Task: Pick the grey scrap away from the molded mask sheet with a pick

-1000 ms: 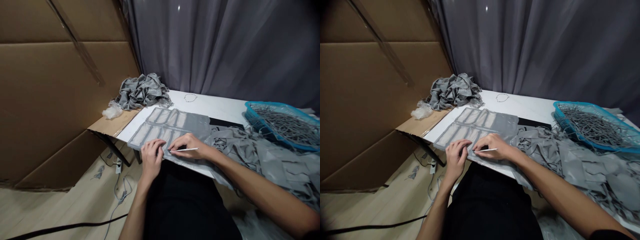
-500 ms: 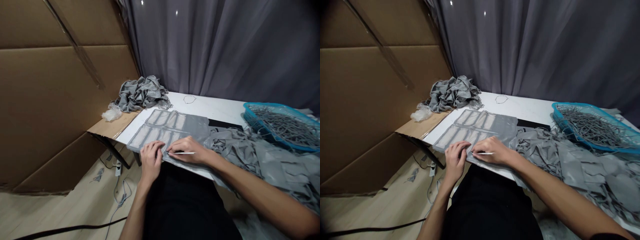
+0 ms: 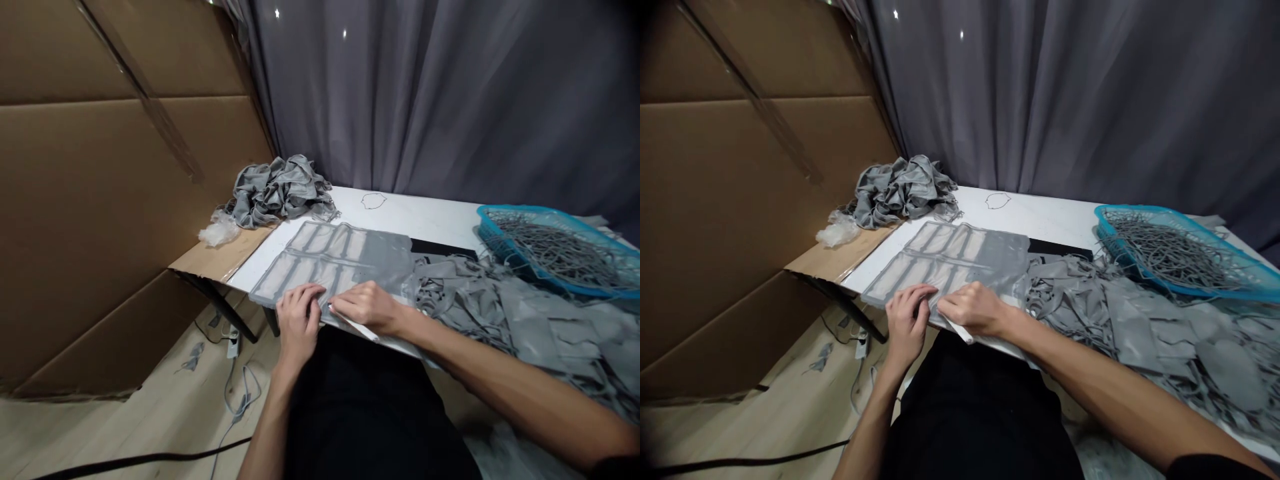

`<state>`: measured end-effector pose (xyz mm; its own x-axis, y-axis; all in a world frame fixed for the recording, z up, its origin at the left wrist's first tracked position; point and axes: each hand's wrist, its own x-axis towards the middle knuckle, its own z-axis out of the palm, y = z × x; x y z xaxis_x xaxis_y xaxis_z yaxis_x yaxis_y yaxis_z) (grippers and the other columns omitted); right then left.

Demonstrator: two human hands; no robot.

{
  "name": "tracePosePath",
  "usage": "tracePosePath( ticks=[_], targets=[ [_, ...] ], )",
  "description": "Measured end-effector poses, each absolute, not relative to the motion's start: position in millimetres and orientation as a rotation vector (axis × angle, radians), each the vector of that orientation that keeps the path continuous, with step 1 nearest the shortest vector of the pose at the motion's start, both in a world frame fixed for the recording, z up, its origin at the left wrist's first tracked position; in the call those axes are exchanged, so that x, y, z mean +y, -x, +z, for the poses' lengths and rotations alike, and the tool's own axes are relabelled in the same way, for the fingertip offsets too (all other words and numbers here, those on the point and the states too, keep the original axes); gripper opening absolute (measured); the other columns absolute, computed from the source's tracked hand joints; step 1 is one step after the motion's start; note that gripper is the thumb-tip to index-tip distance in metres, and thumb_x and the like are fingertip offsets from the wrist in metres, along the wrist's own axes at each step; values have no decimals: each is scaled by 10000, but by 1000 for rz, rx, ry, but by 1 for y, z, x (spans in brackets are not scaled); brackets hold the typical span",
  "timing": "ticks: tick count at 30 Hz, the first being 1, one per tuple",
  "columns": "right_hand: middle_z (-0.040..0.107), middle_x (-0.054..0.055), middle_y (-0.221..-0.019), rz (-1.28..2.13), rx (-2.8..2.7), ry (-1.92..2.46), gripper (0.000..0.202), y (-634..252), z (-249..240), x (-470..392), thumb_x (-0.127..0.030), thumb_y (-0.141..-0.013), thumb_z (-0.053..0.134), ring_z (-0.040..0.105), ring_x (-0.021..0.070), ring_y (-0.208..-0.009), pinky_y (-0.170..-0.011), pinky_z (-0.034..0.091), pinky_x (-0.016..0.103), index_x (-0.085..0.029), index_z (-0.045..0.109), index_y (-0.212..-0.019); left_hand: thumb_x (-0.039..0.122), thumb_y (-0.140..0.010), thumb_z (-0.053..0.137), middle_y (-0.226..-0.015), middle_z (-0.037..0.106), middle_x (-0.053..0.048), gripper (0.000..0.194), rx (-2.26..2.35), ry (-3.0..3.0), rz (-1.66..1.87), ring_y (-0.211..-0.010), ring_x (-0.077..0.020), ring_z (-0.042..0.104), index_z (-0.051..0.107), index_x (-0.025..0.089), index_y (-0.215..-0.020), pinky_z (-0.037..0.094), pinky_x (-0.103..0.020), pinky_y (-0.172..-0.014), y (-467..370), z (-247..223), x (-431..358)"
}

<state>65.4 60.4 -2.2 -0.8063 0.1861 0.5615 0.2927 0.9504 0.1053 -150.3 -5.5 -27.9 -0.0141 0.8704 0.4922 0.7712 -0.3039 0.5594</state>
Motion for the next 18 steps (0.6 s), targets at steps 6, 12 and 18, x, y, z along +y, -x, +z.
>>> tracePosePath(
  ticks=[6,12,18],
  targets=[
    [749,29,-718,-184,-2481,457,367,-64,-8,59,-246,-1204,445,625,157,-595,-616,367,320,-198,672,-920,220,-1112,486,-1324,798,-56,314,1761,-2110,1233,-1248,-291,661,760,295,-1246,412,-472,-1059,150,-28,-5],
    [637,-4,-567,-89,-2404,613,440,-61,-6,59,-309,-1212,438,491,136,-484,-572,285,315,-196,696,-874,214,-1102,496,-1325,800,-49,314,1767,-2113,1233,-1249,-292,662,761,303,-1245,413,-474,-1055,150,-27,-6],
    [779,17,-707,368,-2339,674,453,-70,1,67,-491,-1179,553,638,139,-568,-600,380,254,-204,793,-924,230,-1111,476,-1339,797,-64,324,1784,-2103,1204,-1268,-297,659,761,296,-1252,422,-478,-1070,150,-27,-6]
  ],
)
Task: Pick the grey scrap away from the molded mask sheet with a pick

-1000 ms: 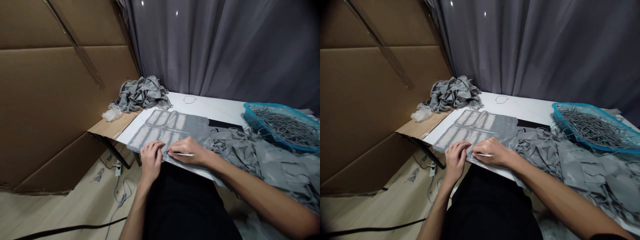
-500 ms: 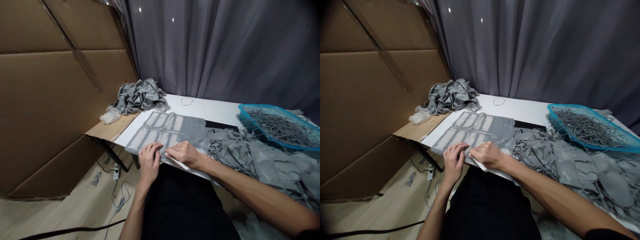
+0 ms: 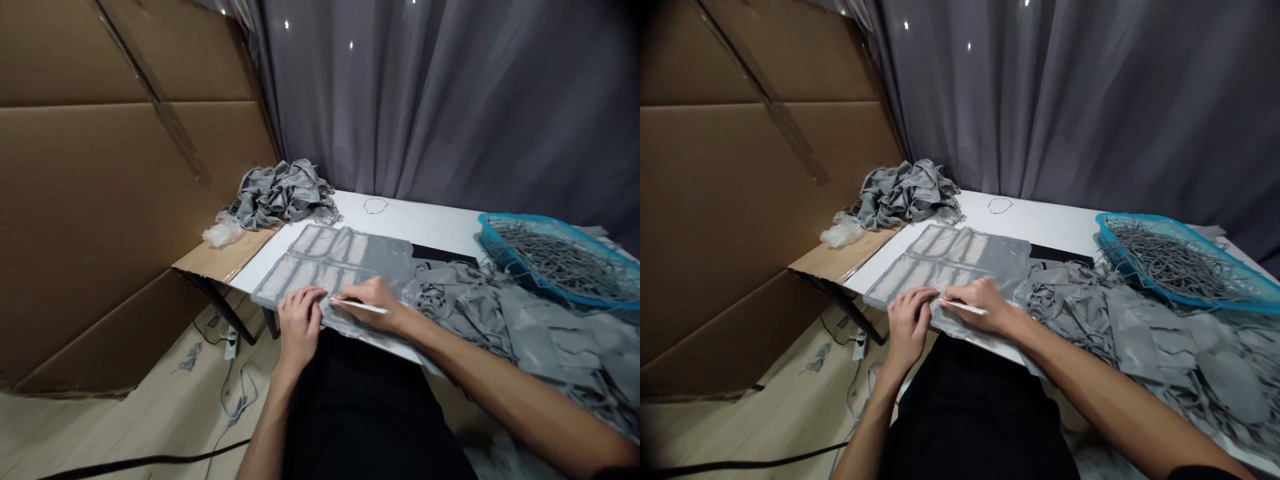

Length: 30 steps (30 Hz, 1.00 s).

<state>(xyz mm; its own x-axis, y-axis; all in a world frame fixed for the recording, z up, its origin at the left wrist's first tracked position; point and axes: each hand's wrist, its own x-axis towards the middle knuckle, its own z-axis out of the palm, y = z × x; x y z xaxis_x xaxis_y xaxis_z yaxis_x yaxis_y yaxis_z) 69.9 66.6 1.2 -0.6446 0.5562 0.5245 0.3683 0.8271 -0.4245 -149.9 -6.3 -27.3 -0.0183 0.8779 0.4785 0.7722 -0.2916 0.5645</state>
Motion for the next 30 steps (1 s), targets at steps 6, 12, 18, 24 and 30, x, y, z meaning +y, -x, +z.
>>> tracePosePath(
  ticks=[6,12,18,24,30],
  targets=[
    [890,84,-939,737,-2321,549,323,-78,14,72,-453,-1091,733,816,206,-785,-742,581,276,-195,872,-956,229,-1114,481,-1340,796,-57,321,1778,-2117,1205,-1270,-293,660,760,299,-1258,421,-476,-1081,150,-29,-6],
    [904,92,-1074,782,-2354,509,173,-81,18,72,-351,-1033,817,872,244,-954,-849,636,305,-207,895,-977,224,-1118,481,-1338,792,-49,320,1772,-2113,1208,-1272,-285,660,756,304,-1261,419,-467,-1088,149,-28,-7],
    [905,87,-1078,781,-2373,501,140,-82,19,72,-320,-1023,836,879,242,-945,-838,635,303,-204,898,-974,209,-1118,487,-1336,792,-45,317,1764,-2112,1218,-1276,-279,659,755,298,-1262,416,-462,-1087,150,-27,-7],
    [904,61,-1084,584,-2427,447,173,-81,15,69,-296,-1097,753,865,201,-904,-757,569,255,-228,881,-1003,209,-1121,487,-1327,792,-41,315,1759,-2113,1228,-1261,-277,656,755,298,-1262,410,-454,-1078,150,-27,-8],
    [882,56,-1141,331,-2521,313,207,-85,4,71,-247,-1155,607,814,162,-832,-668,459,253,-231,812,-1177,203,-1120,493,-1329,787,-33,312,1748,-2118,1241,-1258,-270,655,752,298,-1265,407,-455,-1091,150,-28,-7]
  ],
)
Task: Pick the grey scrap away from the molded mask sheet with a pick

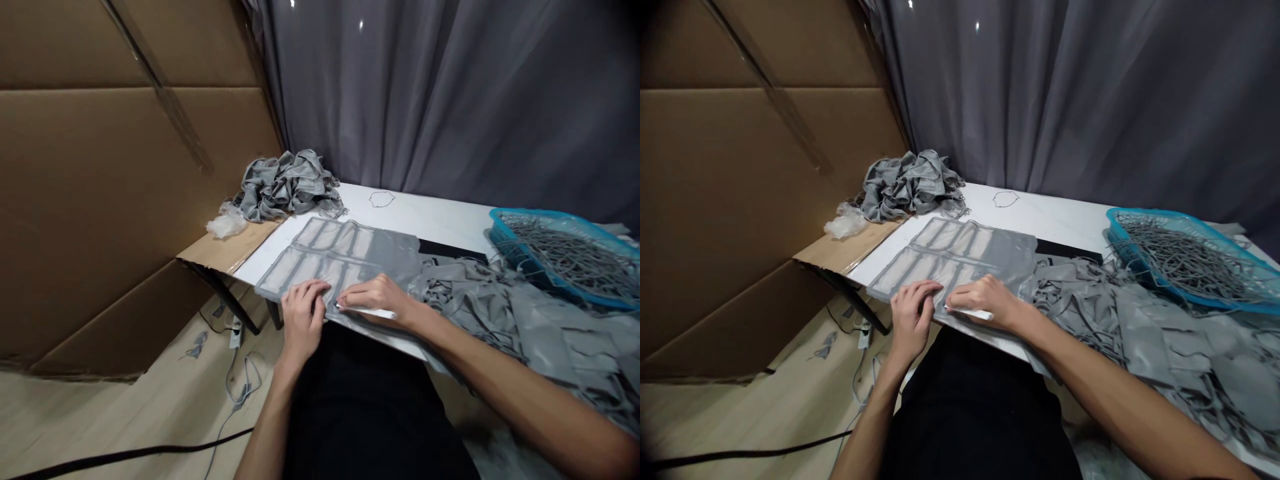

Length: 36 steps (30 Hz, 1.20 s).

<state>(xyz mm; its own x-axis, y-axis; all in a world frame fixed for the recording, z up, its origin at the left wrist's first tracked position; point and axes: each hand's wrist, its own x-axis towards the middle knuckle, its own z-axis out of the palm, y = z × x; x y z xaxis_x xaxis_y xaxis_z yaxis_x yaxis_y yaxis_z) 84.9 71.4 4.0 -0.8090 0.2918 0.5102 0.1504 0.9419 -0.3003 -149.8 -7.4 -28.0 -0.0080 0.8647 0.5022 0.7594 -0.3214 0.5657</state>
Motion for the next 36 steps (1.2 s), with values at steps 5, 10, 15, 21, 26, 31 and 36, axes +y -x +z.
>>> tracePosePath(
  ticks=[5,10,15,21,26,31,36],
  targets=[
    [814,27,-865,65,-2567,345,233,-83,2,68,-278,-1182,563,673,132,-645,-585,322,282,-210,776,-1114,210,-1120,489,-1337,786,-41,314,1749,-2120,1237,-1262,-278,654,750,297,-1272,410,-464,-1098,150,-29,-7],
    [767,15,-783,-93,-2556,399,297,-77,1,62,-270,-1196,546,581,116,-574,-573,268,298,-212,758,-996,202,-1115,493,-1331,788,-37,317,1748,-2127,1247,-1251,-277,660,753,297,-1271,413,-460,-1090,150,-29,-7],
    [774,2,-788,-132,-2505,423,228,-71,-5,63,-164,-1135,596,528,104,-544,-550,228,300,-247,794,-1059,204,-1117,497,-1332,790,-37,312,1754,-2132,1255,-1257,-280,662,752,300,-1269,414,-461,-1089,150,-29,-7],
    [754,-1,-696,180,-2426,603,360,-70,-1,66,-313,-1172,537,546,114,-546,-562,286,279,-228,838,-994,194,-1119,493,-1321,791,-32,315,1745,-2133,1258,-1247,-273,659,753,301,-1261,408,-458,-1079,150,-29,-7],
    [863,43,-848,739,-2319,665,366,-80,13,71,-474,-1088,724,766,183,-720,-667,492,254,-209,859,-876,198,-1119,491,-1326,789,-38,320,1753,-2134,1242,-1256,-275,657,755,300,-1269,410,-459,-1079,149,-29,-7],
    [901,77,-1047,861,-2307,540,251,-82,19,72,-446,-1034,806,852,243,-930,-829,613,292,-238,907,-935,203,-1113,496,-1318,796,-41,313,1770,-2126,1241,-1248,-274,668,759,297,-1255,422,-460,-1080,148,-28,-8],
    [902,80,-1061,827,-2306,535,172,-80,16,69,-364,-1019,819,865,238,-926,-823,626,293,-231,904,-952,206,-1112,491,-1321,795,-45,317,1767,-2122,1234,-1241,-276,667,757,296,-1259,419,-464,-1089,149,-28,-8]
  ],
)
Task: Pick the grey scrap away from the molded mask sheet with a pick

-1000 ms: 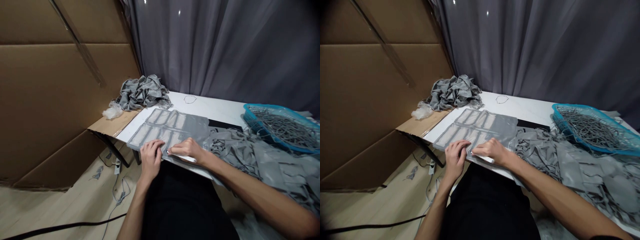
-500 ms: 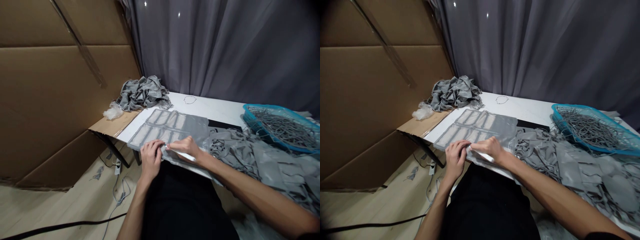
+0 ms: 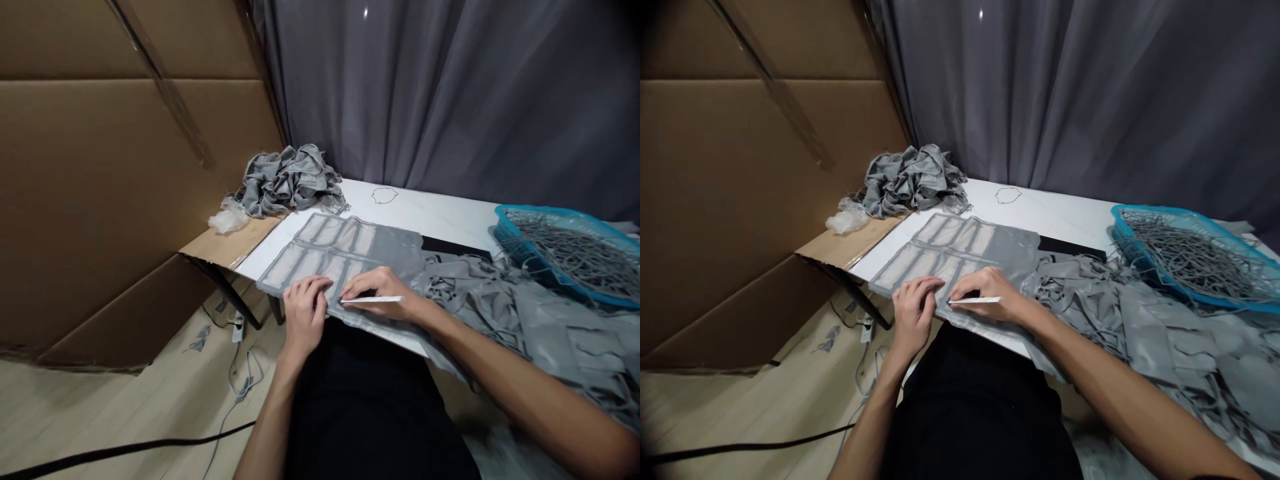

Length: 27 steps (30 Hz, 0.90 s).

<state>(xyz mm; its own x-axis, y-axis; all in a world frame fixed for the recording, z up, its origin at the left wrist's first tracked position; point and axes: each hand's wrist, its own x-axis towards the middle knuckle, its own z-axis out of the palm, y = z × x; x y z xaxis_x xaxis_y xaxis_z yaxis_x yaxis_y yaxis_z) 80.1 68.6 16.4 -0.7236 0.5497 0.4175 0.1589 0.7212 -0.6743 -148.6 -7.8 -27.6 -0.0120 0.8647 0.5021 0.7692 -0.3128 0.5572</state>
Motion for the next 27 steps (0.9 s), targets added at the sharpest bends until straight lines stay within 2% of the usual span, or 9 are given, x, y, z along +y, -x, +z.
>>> tracePosePath(
  ticks=[18,27],
  targets=[
    [897,71,-1018,689,-2335,491,193,-75,18,62,-277,-1067,732,854,208,-871,-785,603,286,-217,845,-923,206,-1119,482,-1334,792,-43,323,1771,-2106,1233,-1261,-279,668,754,304,-1262,422,-471,-1092,149,-29,-8],
    [896,69,-1026,737,-2338,503,227,-76,19,63,-322,-1066,747,847,203,-866,-781,591,278,-214,850,-896,202,-1118,478,-1332,795,-45,328,1761,-2103,1242,-1270,-278,660,755,299,-1266,407,-473,-1088,149,-30,-8]
  ],
)
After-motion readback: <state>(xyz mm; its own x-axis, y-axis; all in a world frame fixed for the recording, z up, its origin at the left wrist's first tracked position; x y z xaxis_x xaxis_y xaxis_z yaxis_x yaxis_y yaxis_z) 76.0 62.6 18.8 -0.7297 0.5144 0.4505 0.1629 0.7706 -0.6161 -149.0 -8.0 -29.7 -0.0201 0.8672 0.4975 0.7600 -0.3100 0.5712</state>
